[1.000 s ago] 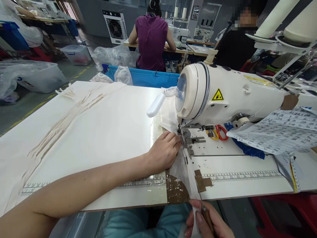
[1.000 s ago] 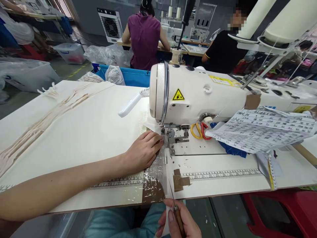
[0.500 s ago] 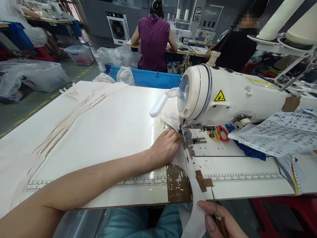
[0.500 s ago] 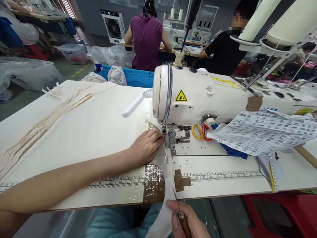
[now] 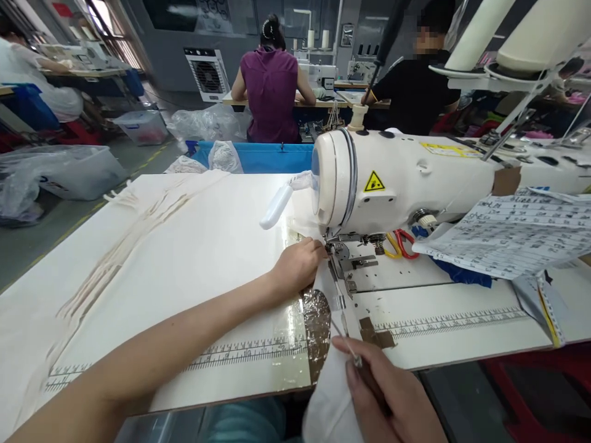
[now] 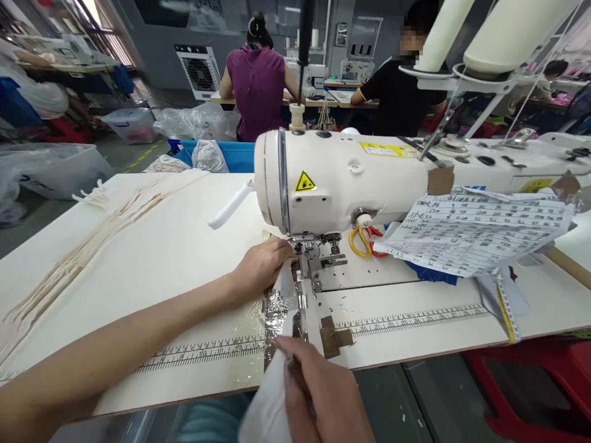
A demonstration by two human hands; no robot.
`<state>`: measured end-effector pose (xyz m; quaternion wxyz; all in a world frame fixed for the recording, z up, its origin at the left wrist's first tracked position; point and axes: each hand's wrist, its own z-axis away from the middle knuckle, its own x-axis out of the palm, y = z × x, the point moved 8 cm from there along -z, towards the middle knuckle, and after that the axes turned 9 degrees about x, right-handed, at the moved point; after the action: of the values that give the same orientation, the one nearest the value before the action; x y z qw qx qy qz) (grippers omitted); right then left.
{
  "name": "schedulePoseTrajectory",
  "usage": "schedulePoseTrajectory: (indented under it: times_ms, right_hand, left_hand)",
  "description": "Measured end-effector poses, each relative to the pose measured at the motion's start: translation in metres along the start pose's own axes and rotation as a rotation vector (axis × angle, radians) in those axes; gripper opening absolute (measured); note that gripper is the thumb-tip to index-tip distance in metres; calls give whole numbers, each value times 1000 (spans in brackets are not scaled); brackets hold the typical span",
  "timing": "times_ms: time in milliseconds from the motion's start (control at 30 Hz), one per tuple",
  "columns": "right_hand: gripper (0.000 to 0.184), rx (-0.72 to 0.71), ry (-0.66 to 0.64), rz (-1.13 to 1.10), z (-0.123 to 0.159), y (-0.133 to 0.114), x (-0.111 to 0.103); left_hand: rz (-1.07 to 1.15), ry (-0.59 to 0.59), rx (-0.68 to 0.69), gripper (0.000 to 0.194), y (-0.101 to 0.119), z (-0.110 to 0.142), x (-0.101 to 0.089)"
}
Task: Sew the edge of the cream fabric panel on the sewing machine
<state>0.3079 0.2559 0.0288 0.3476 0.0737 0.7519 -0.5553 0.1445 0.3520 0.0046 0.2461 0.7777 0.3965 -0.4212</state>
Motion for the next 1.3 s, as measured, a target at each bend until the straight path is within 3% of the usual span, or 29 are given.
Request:
schedulePoseTrajectory:
  times_ms: [67,167,333,467,1300]
  right_hand:
    - [28,-7,5,93,-9,16,1]
    - [30,-3,155,279,-22,33,-1]
    - [31,-89,353,475,-44,29,9]
    - [30,-148,363,504,-56,26,18]
    - [31,-115,345,493,-61,30,20]
  left_hand:
    - [103,59,-18,21,-7,4,-2]
    - [217,102,5,17,-13,7,-2]
    - [287,171,60,12,-14,6,-7]
    - [296,139,38,15,-14,5,-8]
    - [344,83,-22,17,-18,2,-6]
